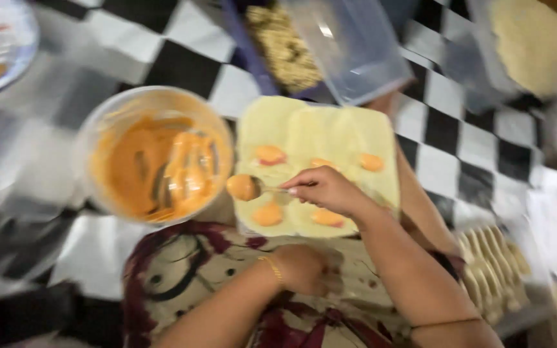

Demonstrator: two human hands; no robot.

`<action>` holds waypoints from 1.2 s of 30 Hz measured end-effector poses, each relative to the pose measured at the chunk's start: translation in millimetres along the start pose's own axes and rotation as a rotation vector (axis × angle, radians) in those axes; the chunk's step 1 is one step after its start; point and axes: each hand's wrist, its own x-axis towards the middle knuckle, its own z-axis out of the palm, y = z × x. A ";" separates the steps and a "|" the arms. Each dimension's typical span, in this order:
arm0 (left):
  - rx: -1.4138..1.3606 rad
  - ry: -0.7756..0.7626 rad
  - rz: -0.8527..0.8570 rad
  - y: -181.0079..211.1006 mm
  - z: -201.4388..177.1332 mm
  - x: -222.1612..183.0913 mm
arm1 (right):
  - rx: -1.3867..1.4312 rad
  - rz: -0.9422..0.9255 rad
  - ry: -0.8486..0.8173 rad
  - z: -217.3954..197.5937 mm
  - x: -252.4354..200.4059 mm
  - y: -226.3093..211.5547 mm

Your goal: Folding dough around filling to prepare risoles for cooking

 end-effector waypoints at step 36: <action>-0.192 -0.046 -0.106 -17.1 10.5 34.3 | -0.196 -0.106 0.733 -93.8 -153.8 57.5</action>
